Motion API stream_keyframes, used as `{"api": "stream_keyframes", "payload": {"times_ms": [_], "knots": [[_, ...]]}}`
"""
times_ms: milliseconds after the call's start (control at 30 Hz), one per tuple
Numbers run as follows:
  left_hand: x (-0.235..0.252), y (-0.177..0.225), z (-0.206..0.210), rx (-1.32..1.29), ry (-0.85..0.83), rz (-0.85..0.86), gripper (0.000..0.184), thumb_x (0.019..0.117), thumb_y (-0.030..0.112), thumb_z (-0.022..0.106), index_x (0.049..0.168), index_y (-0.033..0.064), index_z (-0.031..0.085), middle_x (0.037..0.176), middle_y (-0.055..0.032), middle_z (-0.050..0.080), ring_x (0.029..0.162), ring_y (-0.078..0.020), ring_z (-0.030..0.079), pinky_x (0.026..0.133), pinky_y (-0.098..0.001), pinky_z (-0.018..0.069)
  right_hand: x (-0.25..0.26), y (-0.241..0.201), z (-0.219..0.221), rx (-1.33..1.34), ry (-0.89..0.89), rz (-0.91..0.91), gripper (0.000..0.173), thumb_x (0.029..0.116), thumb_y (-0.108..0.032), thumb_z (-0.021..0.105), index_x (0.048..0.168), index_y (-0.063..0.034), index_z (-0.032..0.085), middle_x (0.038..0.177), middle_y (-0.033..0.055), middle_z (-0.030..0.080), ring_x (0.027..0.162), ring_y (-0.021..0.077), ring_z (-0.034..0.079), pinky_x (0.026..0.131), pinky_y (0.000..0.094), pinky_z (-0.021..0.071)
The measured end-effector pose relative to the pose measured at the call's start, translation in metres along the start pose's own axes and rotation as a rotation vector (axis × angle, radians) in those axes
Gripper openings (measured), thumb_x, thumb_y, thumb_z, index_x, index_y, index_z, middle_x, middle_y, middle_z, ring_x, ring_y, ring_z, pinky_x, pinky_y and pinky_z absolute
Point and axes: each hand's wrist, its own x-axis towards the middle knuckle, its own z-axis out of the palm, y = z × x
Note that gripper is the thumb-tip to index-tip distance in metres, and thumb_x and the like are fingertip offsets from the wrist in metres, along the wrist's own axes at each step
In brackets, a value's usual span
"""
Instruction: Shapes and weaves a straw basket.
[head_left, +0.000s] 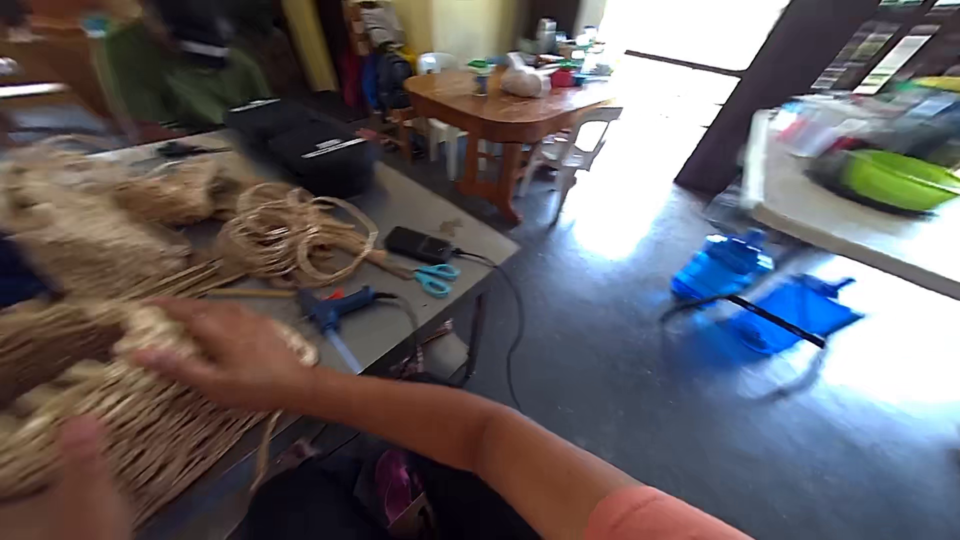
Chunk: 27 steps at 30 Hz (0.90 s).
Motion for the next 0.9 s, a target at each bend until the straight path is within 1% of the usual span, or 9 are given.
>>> {"api": "stream_keyframes", "payload": {"times_ms": [100, 133, 167, 200, 300, 400, 600, 733, 900], "knots": [[-0.007, 0.016, 0.000, 0.060, 0.130, -0.025, 0.103, 0.0897, 0.052, 0.072, 0.157, -0.0076, 0.023, 0.153, -0.0261, 0.044, 0.140, -0.0212, 0.049, 0.116, -0.0339, 0.0405, 0.000, 0.007, 0.001, 0.006, -0.039, -0.080, 0.054, 0.1044, -0.028, 0.058, 0.152, -0.0043, 0.048, 0.149, 0.0175, 0.055, 0.136, 0.0323, 0.054, 0.114, 0.0523, 0.0422], [-0.006, 0.020, 0.002, 0.087, 0.165, -0.005, 0.107, 0.0886, 0.056, 0.072, 0.160, -0.0043, 0.018, 0.160, -0.0248, 0.035, 0.147, -0.0226, 0.040, 0.121, -0.0359, 0.0349, 0.001, 0.013, 0.006, 0.016, -0.019, -0.106, 0.055, 0.1049, -0.032, 0.055, 0.152, -0.0041, 0.048, 0.148, 0.0185, 0.056, 0.135, 0.0329, 0.054, 0.114, 0.0531, 0.0425], [-0.005, 0.021, 0.002, 0.130, 0.204, 0.025, 0.109, 0.0878, 0.060, 0.071, 0.161, -0.0025, 0.018, 0.164, -0.0255, 0.025, 0.152, -0.0274, 0.030, 0.124, -0.0404, 0.0284, 0.001, 0.016, 0.008, 0.040, -0.018, -0.111, 0.056, 0.1059, -0.034, 0.053, 0.153, -0.0038, 0.047, 0.148, 0.0194, 0.055, 0.136, 0.0332, 0.053, 0.115, 0.0538, 0.0408], [-0.006, 0.022, 0.001, 0.175, 0.242, 0.030, 0.108, 0.0871, 0.063, 0.070, 0.161, 0.0003, 0.022, 0.164, -0.0251, 0.023, 0.152, -0.0309, 0.027, 0.124, -0.0445, 0.0271, 0.001, 0.017, 0.010, 0.068, -0.016, -0.111, 0.057, 0.1064, -0.036, 0.051, 0.153, -0.0037, 0.047, 0.149, 0.0195, 0.055, 0.138, 0.0323, 0.052, 0.116, 0.0531, 0.0397], [-0.012, 0.031, 0.000, 0.211, 0.246, 0.001, 0.101, 0.0912, 0.059, 0.068, 0.161, 0.0036, 0.021, 0.162, -0.0208, 0.030, 0.148, -0.0299, 0.034, 0.120, -0.0474, 0.0339, 0.000, 0.017, 0.006, 0.113, -0.092, -0.058, 0.062, 0.1079, -0.046, 0.043, 0.159, -0.0100, 0.039, 0.155, 0.0152, 0.049, 0.143, 0.0266, 0.048, 0.119, 0.0507, 0.0379], [-0.015, 0.034, 0.005, 0.143, 0.229, -0.012, 0.101, 0.0924, 0.056, 0.069, 0.162, 0.0036, 0.016, 0.163, -0.0186, 0.031, 0.148, -0.0261, 0.037, 0.120, -0.0450, 0.0362, -0.002, 0.019, -0.003, 0.114, -0.119, -0.061, 0.066, 0.1088, -0.047, 0.041, 0.161, -0.0079, 0.032, 0.162, 0.0141, 0.041, 0.147, 0.0267, 0.042, 0.121, 0.0499, 0.0353], [-0.009, 0.034, 0.022, 0.148, 0.301, -0.085, 0.115, 0.0769, 0.068, 0.077, 0.159, 0.0065, 0.025, 0.159, -0.0181, 0.037, 0.145, -0.0293, 0.039, 0.118, -0.0503, 0.0358, -0.007, 0.014, 0.010, 0.062, -0.050, -0.047, 0.062, 0.1083, -0.052, 0.036, 0.156, -0.0129, 0.044, 0.157, 0.0119, 0.047, 0.145, 0.0278, 0.045, 0.118, 0.0561, 0.0359], [-0.003, 0.025, 0.017, 0.179, 0.243, -0.078, 0.112, 0.0765, 0.071, 0.074, 0.158, 0.0085, 0.029, 0.157, -0.0159, 0.040, 0.144, -0.0271, 0.041, 0.118, -0.0483, 0.0367, -0.012, 0.009, 0.020, -0.007, -0.026, -0.035, 0.066, 0.1076, -0.056, 0.031, 0.156, -0.0127, 0.044, 0.162, 0.0076, 0.042, 0.148, 0.0277, 0.040, 0.119, 0.0620, 0.0284], [-0.002, 0.026, 0.013, 0.164, 0.215, -0.076, 0.108, 0.0779, 0.070, 0.075, 0.156, 0.0092, 0.031, 0.155, -0.0144, 0.042, 0.141, -0.0239, 0.044, 0.115, -0.0456, 0.0409, -0.014, 0.007, 0.027, -0.065, 0.021, -0.061, 0.066, 0.1082, -0.056, 0.028, 0.155, -0.0119, 0.044, 0.161, 0.0091, 0.042, 0.148, 0.0295, 0.040, 0.117, 0.0613, 0.0302]]}}
